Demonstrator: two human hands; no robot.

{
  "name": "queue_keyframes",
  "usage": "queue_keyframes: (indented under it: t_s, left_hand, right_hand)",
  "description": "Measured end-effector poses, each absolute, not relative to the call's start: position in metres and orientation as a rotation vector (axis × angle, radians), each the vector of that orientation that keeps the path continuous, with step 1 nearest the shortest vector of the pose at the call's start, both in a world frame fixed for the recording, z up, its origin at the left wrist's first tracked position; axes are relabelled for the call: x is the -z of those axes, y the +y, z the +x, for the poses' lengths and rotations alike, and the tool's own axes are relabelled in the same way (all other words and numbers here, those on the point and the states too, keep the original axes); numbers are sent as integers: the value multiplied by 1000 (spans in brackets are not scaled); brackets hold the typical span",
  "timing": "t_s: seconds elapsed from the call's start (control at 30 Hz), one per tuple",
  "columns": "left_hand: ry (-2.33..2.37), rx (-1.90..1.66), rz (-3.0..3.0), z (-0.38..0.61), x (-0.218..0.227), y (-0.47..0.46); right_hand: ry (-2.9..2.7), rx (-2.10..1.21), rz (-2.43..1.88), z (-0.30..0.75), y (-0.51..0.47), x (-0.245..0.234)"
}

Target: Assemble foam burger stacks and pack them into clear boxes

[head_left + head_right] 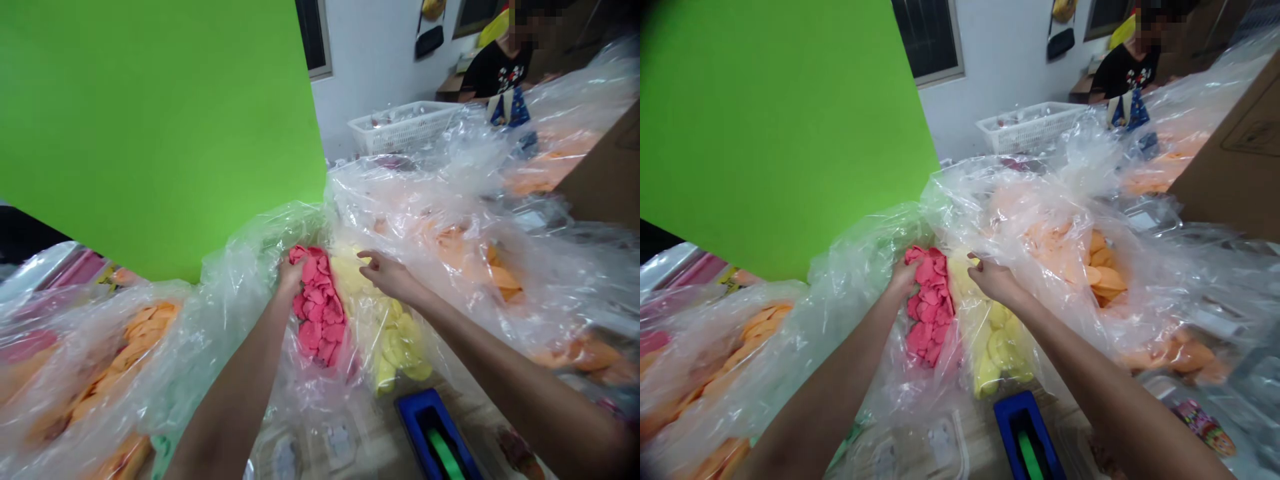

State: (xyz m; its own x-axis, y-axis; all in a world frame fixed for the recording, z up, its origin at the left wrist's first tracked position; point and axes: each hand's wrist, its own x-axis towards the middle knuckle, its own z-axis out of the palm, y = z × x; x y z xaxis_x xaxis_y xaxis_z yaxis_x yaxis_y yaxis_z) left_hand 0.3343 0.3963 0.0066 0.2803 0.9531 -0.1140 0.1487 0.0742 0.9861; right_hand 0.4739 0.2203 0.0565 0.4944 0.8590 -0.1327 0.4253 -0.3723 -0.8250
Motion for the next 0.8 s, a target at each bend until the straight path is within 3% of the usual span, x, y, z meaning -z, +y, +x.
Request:
queue_keyframes:
  t_s: [0.3, 0.53, 0.8]
  left_hand:
    - [864, -552, 1219, 269, -83, 334]
    - [676, -451, 1394, 241, -106, 252]
    - [849, -612, 1764, 222, -115, 215]
  right_hand:
    - [-941, -711, -1574, 433, 182, -85]
    - [-749, -1297, -1064, 375, 161, -90]
    - [-454, -1498, -712, 349, 137, -89]
